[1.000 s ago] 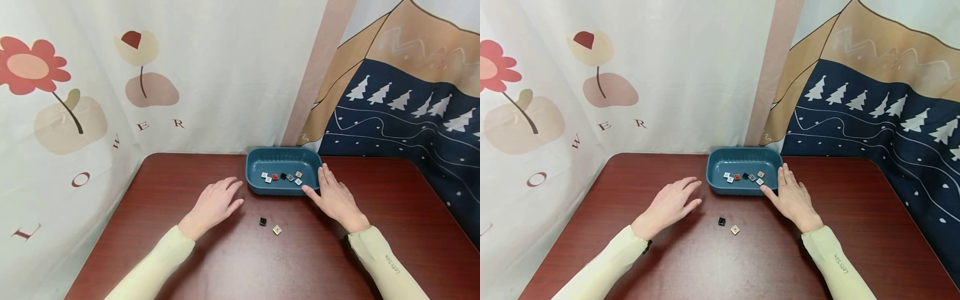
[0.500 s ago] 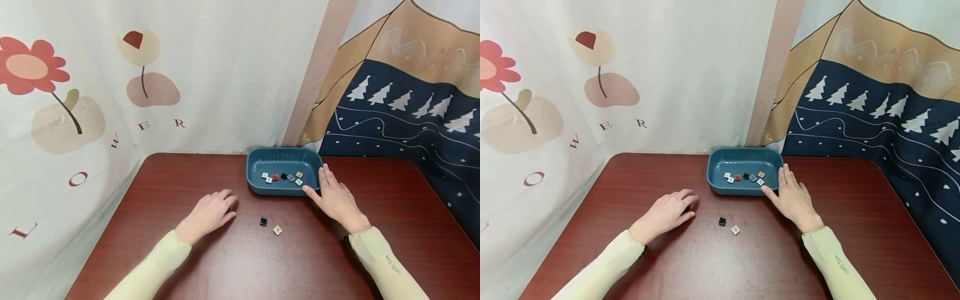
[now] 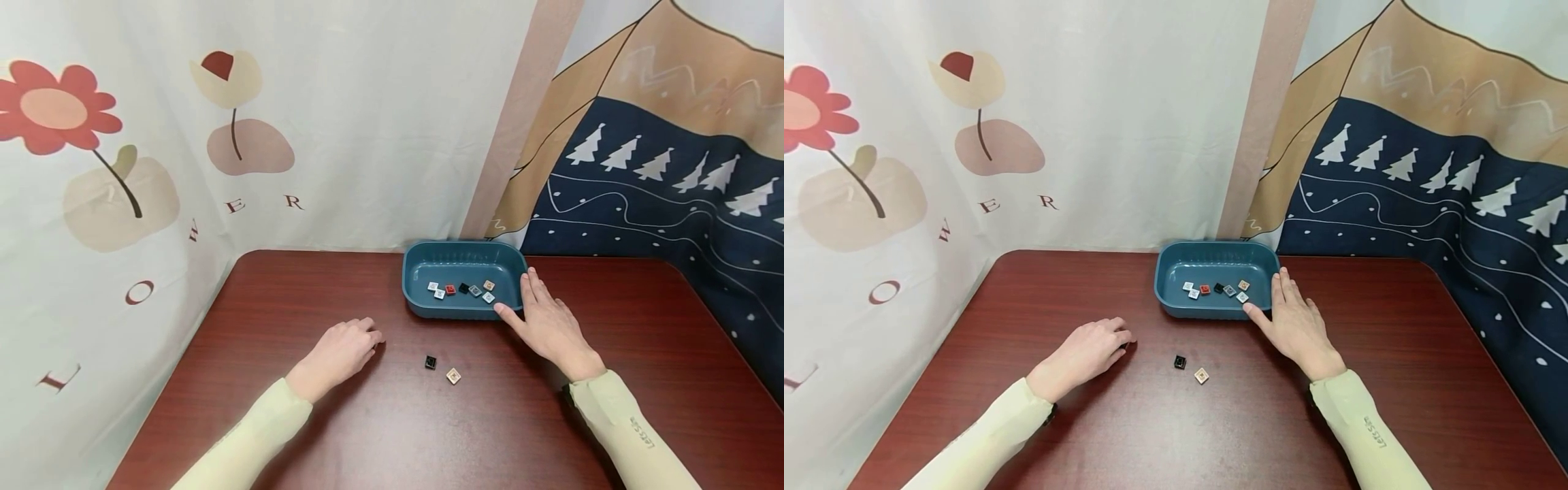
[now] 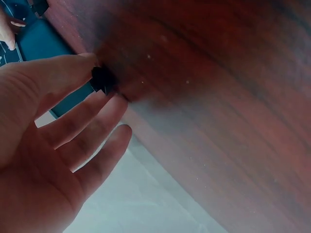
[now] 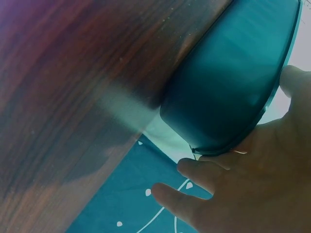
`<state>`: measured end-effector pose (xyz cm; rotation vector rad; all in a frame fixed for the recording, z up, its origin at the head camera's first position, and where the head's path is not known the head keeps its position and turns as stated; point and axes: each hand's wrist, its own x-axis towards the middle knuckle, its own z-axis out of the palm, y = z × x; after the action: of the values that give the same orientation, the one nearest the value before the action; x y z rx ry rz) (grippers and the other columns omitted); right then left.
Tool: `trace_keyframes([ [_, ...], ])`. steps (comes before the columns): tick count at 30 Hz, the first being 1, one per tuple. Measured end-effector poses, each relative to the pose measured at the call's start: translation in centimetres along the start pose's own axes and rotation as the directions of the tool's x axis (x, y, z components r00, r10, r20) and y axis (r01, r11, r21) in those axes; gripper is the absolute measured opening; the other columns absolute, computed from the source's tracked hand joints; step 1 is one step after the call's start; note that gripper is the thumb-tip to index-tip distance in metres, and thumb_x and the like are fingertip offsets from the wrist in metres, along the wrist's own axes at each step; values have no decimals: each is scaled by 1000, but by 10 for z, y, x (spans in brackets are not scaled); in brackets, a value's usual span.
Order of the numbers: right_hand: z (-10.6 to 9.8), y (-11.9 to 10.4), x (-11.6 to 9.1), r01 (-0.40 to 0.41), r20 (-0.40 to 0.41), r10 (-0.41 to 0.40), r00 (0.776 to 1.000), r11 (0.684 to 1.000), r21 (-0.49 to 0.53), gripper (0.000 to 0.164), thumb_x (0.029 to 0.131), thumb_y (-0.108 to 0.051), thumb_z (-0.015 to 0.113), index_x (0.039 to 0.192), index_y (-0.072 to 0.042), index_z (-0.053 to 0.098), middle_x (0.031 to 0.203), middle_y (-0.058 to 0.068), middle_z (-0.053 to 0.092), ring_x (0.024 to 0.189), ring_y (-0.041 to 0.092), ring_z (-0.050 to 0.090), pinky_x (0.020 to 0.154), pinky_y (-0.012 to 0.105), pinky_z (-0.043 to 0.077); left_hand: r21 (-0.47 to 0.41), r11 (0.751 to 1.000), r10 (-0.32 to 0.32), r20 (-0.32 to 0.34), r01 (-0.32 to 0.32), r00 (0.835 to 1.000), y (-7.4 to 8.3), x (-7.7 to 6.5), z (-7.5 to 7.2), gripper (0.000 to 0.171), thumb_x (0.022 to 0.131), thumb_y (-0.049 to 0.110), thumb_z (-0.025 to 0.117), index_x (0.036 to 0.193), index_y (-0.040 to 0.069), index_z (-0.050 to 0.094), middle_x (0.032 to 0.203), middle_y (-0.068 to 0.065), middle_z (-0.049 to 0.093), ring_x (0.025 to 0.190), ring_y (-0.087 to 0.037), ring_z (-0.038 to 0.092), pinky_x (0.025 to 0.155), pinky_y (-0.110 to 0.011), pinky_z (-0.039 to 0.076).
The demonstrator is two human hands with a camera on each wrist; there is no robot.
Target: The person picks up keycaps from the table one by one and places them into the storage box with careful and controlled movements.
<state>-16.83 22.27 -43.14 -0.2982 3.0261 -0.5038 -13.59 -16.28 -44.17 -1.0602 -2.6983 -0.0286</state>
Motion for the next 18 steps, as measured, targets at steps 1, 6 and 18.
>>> trace_keyframes([
  [1,0,0,0,-1,0,1,1000,1000,0,104,101,-72,37,161,9,14,169,28,8,152,50,19,114,73,22,-16,1000,1,7,-1,1000,0,0,0,15,86,3,80,96,14,79,85,-2,62,74,-22,65,63,-34,56],
  [6,0,0,0,2,0,-2,1000,1000,1,104,102,-72,37,161,9,14,169,28,7,152,50,19,114,73,23,-75,997,-2,30,5,1000,1,-2,0,21,84,-8,75,94,11,78,84,-3,60,75,-23,63,67,-33,57],
  [18,1,1,0,-3,-2,3,1000,1000,9,104,101,-73,37,162,8,13,170,27,7,153,48,18,114,74,20,-25,999,29,10,-28,1000,1,0,0,22,80,-13,74,89,7,76,81,-5,55,71,-23,61,66,-33,56],
])
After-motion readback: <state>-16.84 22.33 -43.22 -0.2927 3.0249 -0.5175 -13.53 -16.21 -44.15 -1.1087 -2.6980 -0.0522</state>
